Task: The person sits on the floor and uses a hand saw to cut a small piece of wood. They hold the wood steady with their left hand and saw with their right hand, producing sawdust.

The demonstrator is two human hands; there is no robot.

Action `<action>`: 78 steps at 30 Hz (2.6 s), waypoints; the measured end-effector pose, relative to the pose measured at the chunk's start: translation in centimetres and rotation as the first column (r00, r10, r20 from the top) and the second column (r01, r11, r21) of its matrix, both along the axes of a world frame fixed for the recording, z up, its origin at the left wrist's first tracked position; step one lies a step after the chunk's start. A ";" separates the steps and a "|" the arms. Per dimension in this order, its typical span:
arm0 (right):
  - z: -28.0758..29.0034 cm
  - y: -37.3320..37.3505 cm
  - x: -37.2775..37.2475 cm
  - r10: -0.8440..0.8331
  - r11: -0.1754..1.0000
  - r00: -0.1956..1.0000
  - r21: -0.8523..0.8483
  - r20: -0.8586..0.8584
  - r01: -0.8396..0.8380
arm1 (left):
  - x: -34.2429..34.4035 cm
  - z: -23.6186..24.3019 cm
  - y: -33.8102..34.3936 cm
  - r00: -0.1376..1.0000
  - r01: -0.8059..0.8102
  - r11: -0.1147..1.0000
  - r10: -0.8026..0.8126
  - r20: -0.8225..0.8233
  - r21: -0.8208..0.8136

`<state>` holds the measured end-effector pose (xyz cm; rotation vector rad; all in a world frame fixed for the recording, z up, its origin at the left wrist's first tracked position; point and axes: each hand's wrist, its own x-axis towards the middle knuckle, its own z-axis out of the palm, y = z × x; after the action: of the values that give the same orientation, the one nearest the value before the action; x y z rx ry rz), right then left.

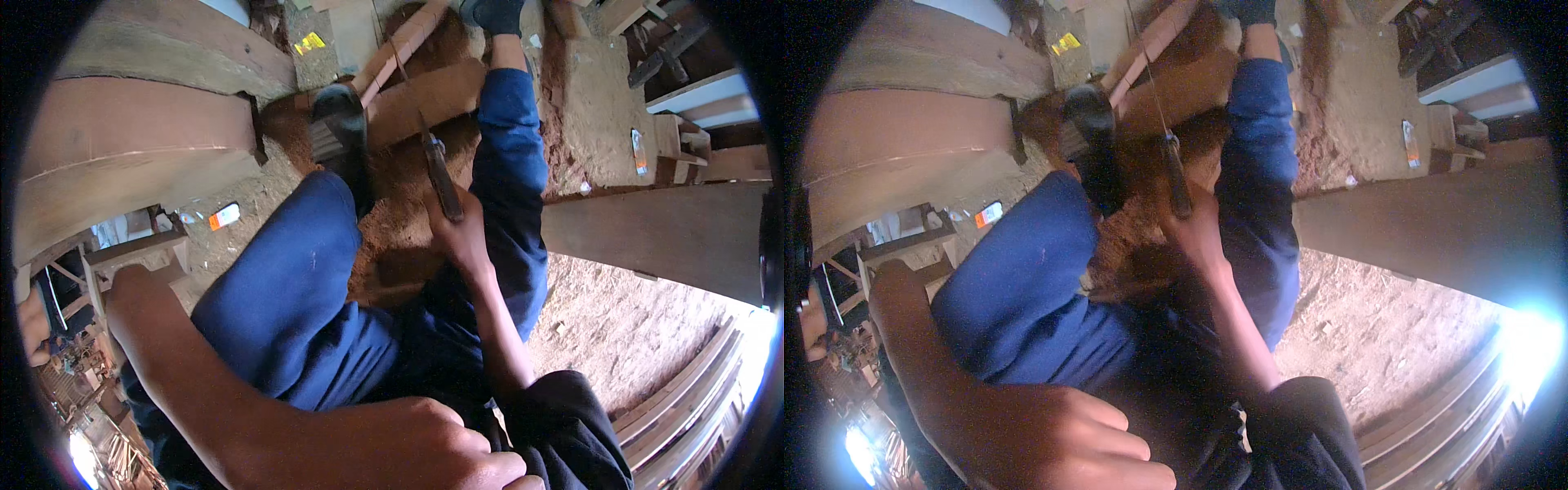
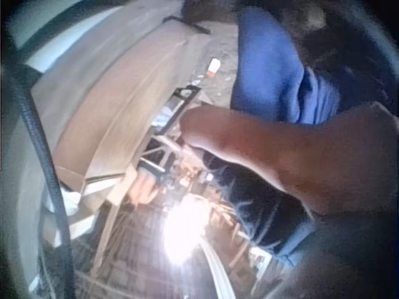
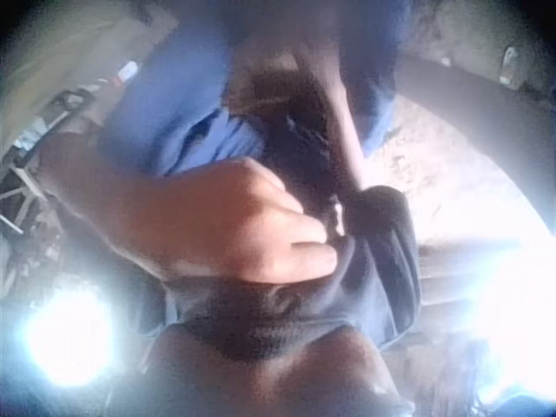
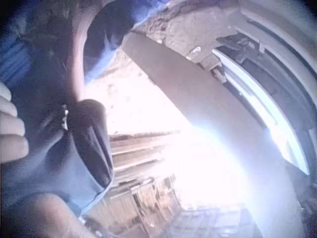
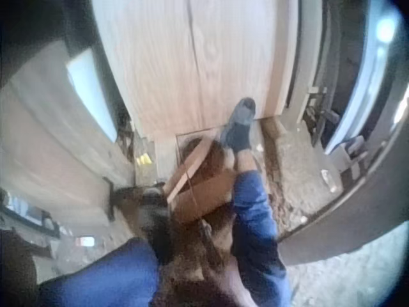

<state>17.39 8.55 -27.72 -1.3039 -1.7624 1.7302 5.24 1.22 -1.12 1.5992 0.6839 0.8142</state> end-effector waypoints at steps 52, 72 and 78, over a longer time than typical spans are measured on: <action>0.5 0.1 -0.3 -0.034 0.999 0.997 -0.040 -0.075 0.031 | -1.5 0.2 1.3 0.996 0.056 0.995 -0.061 -0.059 -0.083; -0.3 -1.9 2.0 -0.017 0.999 1.000 0.050 -0.009 0.018 | -0.9 -0.4 1.0 0.998 0.058 0.994 -0.060 -0.016 -0.097; 0.0 0.3 0.1 -0.022 1.000 0.998 -0.024 -0.066 0.020 | -0.4 -0.2 1.1 0.999 -0.033 0.994 0.033 -0.001 -0.100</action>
<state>17.50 8.88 -27.75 -1.2547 -1.6915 1.7665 4.79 2.31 -1.32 1.5006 0.7418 0.7923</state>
